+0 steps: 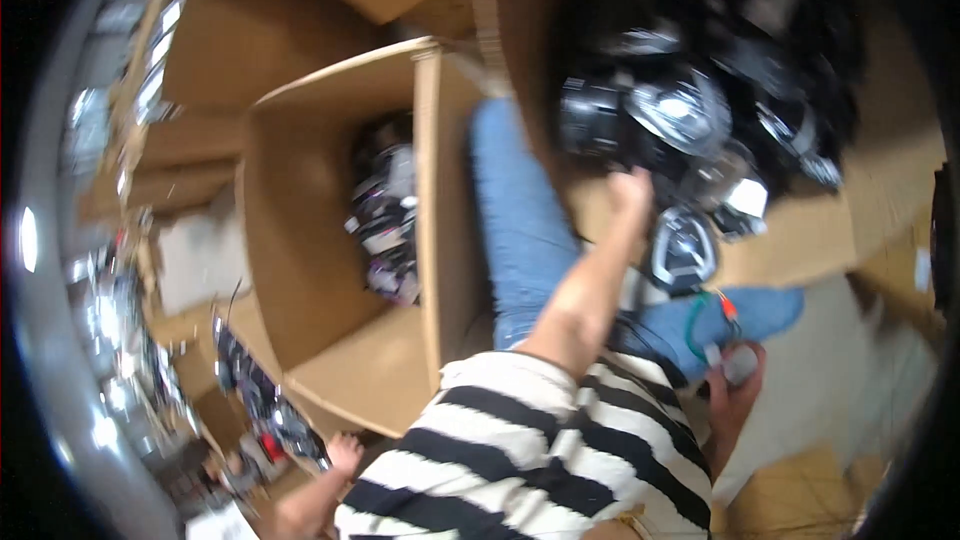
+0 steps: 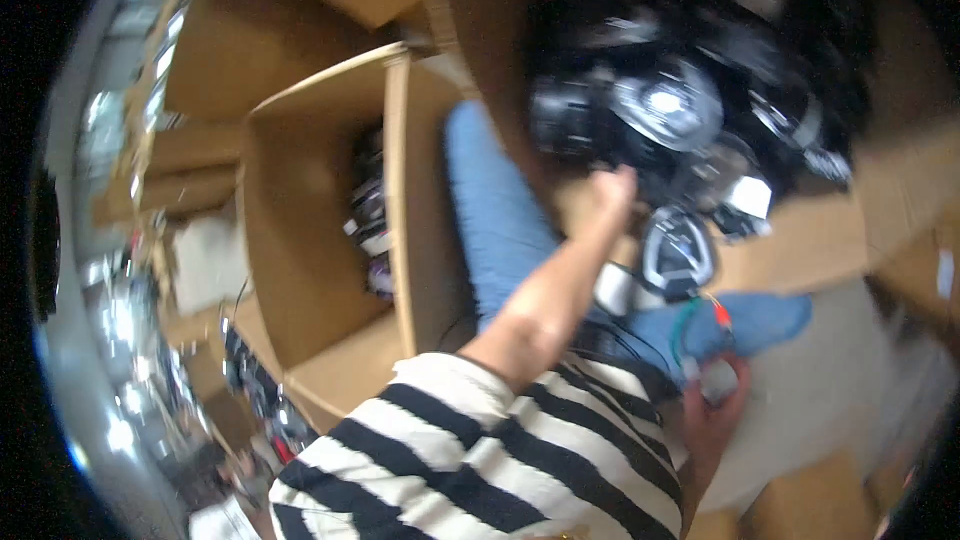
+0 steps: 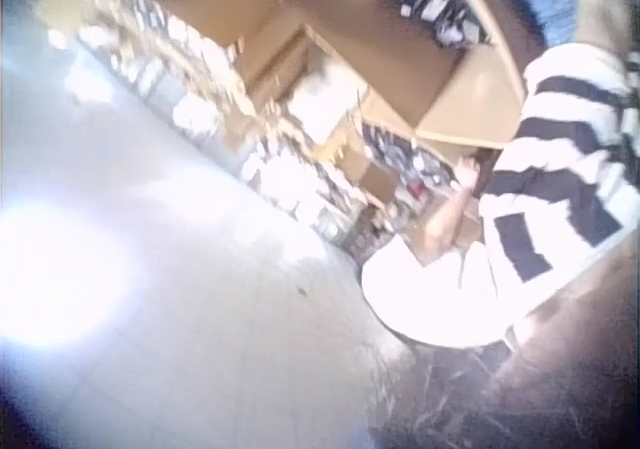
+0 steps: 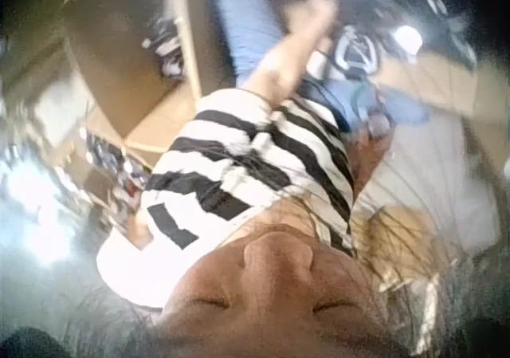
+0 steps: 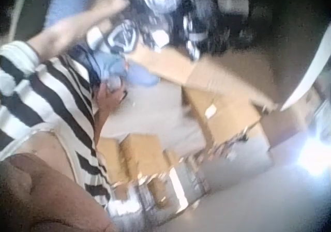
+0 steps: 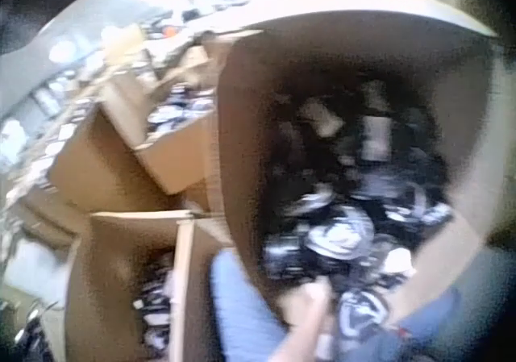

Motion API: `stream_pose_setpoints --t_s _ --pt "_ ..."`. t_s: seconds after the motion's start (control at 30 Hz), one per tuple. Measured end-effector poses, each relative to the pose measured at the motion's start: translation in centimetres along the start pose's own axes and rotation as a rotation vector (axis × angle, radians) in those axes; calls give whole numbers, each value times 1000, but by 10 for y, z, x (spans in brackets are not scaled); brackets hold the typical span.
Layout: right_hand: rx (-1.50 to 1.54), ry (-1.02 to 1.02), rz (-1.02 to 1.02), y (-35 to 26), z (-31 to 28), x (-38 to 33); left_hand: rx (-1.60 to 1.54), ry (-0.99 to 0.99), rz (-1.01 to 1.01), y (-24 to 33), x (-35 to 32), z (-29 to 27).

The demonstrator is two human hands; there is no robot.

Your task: Testing the functionality and light output of automotive headlight assemblies using a handheld power source.

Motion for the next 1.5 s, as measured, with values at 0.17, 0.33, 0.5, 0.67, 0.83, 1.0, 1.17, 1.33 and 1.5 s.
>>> stream_pose_setpoints --t_s 0.17,0.33,0.5,0.67,0.83,1.0,1.17,1.33,1.5 --pt "109 -141 -55 -14 24 13 -257 3 -277 -50 56 46" --pt "63 -232 -66 -28 45 25 -69 58 -74 -52 55 33" --pt "-120 -375 -149 -9 55 43 -14 210 470 -38 42 24" --pt "-225 -475 -252 -5 71 61 -87 169 866 0 -18 6" --pt "-277 -493 -250 7 71 78 -173 -45 1039 32 -50 -15" --pt "-291 -437 -231 -3 69 75 -59 -114 1298 49 -97 -38" --pt "-123 -311 -68 -16 60 56 -191 -213 1559 59 -158 -74" --pt "66 -182 -36 -26 52 39 -370 -387 1270 71 -127 -68" --pt "62 -205 -86 -38 58 36 -233 -464 887 27 -92 -45"
Point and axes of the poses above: each hand's wrist, its own x-axis towards the middle knuckle, its own z-axis out of the palm, y = z × x, the point moved 7 cm from there along x, towards the middle knuckle, and after that the axes turned 6 degrees about -z, right-handed, at the moved point
